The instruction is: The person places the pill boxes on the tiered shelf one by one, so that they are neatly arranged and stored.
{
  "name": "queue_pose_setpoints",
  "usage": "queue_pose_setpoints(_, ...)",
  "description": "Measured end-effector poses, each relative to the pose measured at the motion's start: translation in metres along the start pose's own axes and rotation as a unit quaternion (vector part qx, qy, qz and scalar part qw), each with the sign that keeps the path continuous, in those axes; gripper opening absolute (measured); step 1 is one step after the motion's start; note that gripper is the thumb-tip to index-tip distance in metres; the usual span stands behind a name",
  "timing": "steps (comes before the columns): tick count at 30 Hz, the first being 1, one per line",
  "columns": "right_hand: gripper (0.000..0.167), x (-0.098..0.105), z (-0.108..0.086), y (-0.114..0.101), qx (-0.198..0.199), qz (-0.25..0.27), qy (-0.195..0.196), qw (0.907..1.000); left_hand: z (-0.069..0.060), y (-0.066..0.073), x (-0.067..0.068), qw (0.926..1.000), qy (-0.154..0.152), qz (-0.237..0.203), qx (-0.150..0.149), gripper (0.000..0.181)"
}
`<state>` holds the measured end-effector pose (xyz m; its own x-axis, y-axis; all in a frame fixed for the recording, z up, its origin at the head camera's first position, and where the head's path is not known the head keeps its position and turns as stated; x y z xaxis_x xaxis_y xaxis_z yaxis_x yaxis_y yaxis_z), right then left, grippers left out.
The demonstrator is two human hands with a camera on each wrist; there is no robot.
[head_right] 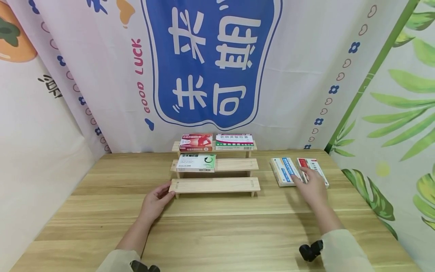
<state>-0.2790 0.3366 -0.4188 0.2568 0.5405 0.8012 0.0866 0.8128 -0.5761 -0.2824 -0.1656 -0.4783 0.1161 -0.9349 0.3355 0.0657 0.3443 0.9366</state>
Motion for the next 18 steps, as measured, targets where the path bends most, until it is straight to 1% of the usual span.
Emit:
queue_pose_setpoints(5, 0.071, 0.006, 0.000, 0.029, -0.039, -0.016, -0.010, 0.9991, -0.001, 0.001, 0.001, 1.0000, 0.000, 0.004, 0.003, 0.046)
queue_pose_setpoints(10, 0.076, 0.007, 0.002, 0.052, -0.074, -0.036, -0.018, 0.9965, -0.002, 0.003, 0.001, 1.0000, 0.000, 0.007, 0.003, 0.047)
queue_pose_setpoints(14, 0.079, 0.005, 0.004, 0.062, -0.082, -0.050, -0.023, 0.9951, -0.002, 0.003, 0.001, 1.0000, 0.000, 0.002, 0.004, 0.046)
queue_pose_setpoints(18, 0.081, 0.003, 0.004, 0.063, -0.080, -0.058, -0.039, 0.9943, -0.002, 0.003, 0.001, 1.0000, 0.001, 0.000, 0.001, 0.046)
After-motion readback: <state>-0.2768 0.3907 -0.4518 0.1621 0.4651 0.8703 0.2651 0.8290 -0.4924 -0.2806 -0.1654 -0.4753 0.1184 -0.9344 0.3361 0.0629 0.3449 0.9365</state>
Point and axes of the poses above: each hand's wrist, its own z-axis towards the middle knuckle, its own x-axis out of the back of the hand, y = z × x, the point moved 4 cm from there along z, towards the middle knuckle, and after that the axes turned 3 degrees about -z, right-handed, at the moved point
